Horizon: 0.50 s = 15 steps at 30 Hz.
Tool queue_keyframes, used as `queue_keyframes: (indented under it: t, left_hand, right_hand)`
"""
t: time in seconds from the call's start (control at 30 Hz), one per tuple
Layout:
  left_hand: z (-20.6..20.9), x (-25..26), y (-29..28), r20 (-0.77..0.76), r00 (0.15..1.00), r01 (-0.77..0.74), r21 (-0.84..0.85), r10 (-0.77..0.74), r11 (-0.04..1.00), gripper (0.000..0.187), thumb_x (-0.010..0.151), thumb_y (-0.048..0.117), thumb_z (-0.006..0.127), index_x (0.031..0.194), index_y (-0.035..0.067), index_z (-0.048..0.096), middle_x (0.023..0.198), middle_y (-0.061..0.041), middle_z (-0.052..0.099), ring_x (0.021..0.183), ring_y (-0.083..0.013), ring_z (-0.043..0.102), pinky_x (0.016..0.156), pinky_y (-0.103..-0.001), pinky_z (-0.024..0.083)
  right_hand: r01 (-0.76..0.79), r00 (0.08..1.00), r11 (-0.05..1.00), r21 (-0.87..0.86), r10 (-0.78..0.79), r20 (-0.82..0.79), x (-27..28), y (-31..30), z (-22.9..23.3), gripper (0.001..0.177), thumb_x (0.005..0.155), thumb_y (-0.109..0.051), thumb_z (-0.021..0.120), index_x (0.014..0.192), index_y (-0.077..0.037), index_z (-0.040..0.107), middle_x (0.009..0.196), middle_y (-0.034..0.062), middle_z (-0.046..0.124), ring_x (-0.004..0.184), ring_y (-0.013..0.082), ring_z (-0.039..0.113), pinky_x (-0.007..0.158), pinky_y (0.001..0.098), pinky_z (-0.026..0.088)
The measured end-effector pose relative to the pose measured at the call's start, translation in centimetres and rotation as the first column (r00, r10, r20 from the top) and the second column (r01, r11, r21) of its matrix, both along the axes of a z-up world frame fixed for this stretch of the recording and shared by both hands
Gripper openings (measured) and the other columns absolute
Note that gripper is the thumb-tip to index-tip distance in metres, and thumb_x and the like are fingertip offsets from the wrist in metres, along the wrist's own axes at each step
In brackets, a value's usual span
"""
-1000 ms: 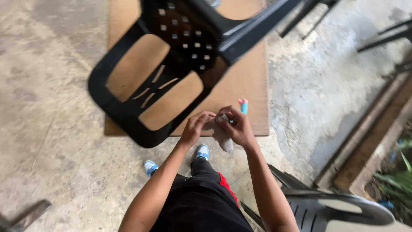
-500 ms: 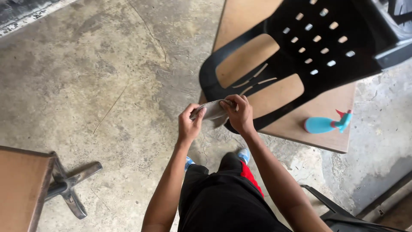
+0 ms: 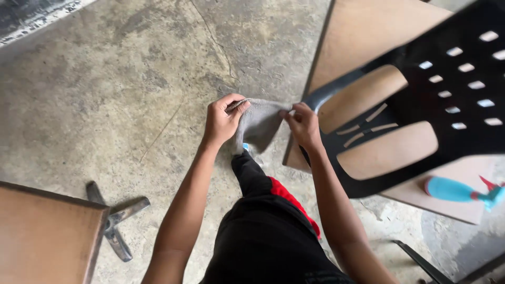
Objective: Cleaning plastic chairs and wooden tables using a spray bottle and a cloth.
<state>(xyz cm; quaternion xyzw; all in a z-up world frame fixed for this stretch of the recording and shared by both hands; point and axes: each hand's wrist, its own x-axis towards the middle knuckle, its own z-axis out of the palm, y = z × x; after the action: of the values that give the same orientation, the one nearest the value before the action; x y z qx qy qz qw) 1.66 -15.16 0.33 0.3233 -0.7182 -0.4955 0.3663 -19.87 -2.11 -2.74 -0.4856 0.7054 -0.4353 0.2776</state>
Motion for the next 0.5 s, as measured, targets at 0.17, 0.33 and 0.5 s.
queue_keyframes:
  t: [0.17, 0.33, 0.5]
  left_hand:
    - [0.0, -0.1, -7.0, 0.184, 0.983, 0.014, -0.023, -0.01, 1.0, 0.016, 0.097, 0.015, 0.075, 0.102, -0.001, 0.073, 0.076, -0.006, 0.07, 0.066, -0.0083, 0.058, 0.06, -0.026, 0.048]
    - [1.1, -2.4, -12.5, 0.231, 0.971, 0.052, 0.045, -0.061, 0.998, 0.015, 0.098, 0.012, 0.073, 0.106, 0.0, 0.073, 0.077, -0.007, 0.072, 0.068, -0.0071, 0.059, 0.06, -0.026, 0.048]
    - [-0.3, -8.3, -16.9, 0.137, 0.937, 0.296, 0.175, -0.321, 0.939, 0.015, 0.096, 0.01, 0.072, 0.107, 0.0, 0.075, 0.087, -0.007, 0.077, 0.075, -0.0081, 0.067, 0.068, -0.025, 0.054]
  right_hand:
    - [0.243, 0.914, 0.967, -0.084, -0.199, 0.354, -0.5, -9.5, -3.6, 0.021, 0.095, -0.011, 0.076, 0.093, 0.007, 0.067, 0.096, 0.0041, 0.058, 0.066, 0.0085, 0.059, 0.053, 0.0265, 0.048]
    - [0.382, 0.811, 0.923, -0.034, -0.318, 0.49, -0.8, -15.5, -5.1, 0.015, 0.102, -0.008, 0.071, 0.108, 0.005, 0.075, 0.079, 0.0135, 0.062, 0.068, 0.0126, 0.064, 0.061, 0.0267, 0.053]
    - [0.679, 0.686, 0.703, -0.213, -0.505, 0.524, -2.7, -17.6, -3.1, 0.014, 0.104, -0.004, 0.059, 0.117, 0.0, 0.062, 0.103, 0.0061, 0.071, 0.094, 0.0098, 0.069, 0.08, 0.0269, 0.06]
